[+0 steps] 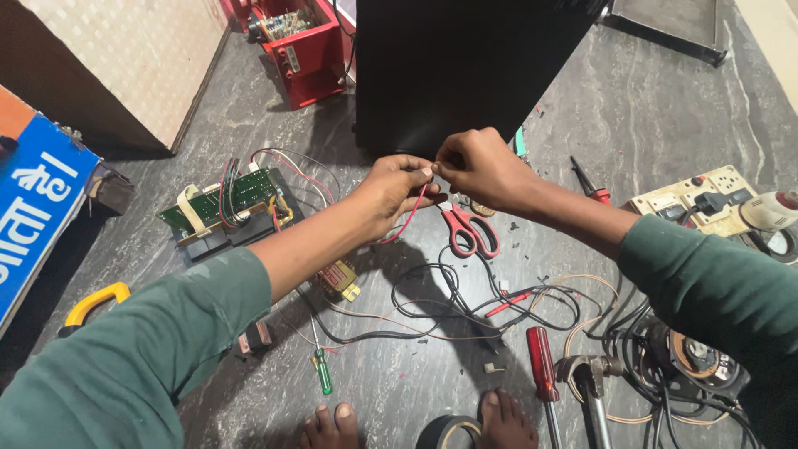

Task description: The person twists and twists wires together, then uses a soldering iron to solder the connection on a circuit board. The person also uses scissors to trim a wire and a sponge to clean the soldering iron tip.

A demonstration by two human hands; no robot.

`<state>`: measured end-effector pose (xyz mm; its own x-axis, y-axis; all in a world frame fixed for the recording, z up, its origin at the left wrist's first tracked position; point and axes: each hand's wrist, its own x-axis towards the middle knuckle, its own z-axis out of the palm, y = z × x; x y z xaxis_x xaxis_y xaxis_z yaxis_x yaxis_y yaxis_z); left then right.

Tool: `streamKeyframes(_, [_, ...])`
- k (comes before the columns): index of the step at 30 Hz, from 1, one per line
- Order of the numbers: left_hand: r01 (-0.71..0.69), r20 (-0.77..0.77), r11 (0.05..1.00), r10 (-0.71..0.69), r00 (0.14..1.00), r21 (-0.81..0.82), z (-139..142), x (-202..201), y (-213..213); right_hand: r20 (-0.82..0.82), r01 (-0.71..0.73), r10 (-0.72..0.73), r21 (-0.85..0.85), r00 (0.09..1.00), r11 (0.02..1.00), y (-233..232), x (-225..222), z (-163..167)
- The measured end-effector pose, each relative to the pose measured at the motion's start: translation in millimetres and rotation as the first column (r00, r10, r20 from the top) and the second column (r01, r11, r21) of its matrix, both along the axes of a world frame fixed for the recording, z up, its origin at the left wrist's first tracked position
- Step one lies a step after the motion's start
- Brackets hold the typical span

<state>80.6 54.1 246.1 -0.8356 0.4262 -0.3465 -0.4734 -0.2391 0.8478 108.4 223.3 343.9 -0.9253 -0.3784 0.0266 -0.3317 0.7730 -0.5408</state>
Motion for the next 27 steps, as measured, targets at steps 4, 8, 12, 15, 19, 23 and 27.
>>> streamKeyframes(4, [0.004, -0.023, 1.0, -0.003, 1.0, 0.029, -4, -1, 0, 0.01, -0.007, 0.007, -0.014, 1.0, 1.0, 0, -1, -1])
streamKeyframes(8, [0.004, -0.02, 0.999, -0.003, 1.0, 0.042, -5, -2, -1, 0.003, -0.02, 0.02, -0.013, 1.0, 1.0, -1, -3, -2])
streamKeyframes(12, [-0.004, 0.007, 0.999, 0.004, 1.0, 0.045, -4, -1, -4, 0.0, -0.039, 0.039, -0.034, 0.999, 0.999, -3, -4, -3])
streamKeyframes(15, [-0.003, -0.006, 0.998, 0.004, 1.0, 0.059, -5, -2, -4, -0.009, -0.047, 0.047, -0.038, 0.999, 0.998, -2, -3, -3])
streamKeyframes(19, [-0.004, -0.036, 0.998, 0.006, 0.999, 0.061, -7, -7, -2, -0.073, -0.049, 0.046, -0.034, 0.996, 0.998, 0, -2, -4])
streamKeyframes(23, [-0.037, -0.07, 0.998, 0.041, 0.997, 0.058, -11, -14, 0, 0.024, 0.036, -0.033, -0.141, 0.999, 0.989, 1, -3, -10])
streamKeyframes(27, [-0.061, -0.126, 0.996, 0.069, 0.99, 0.064, -14, -16, 3, 0.301, 0.19, -0.035, -0.502, 0.953, 0.843, 4, -6, -23])
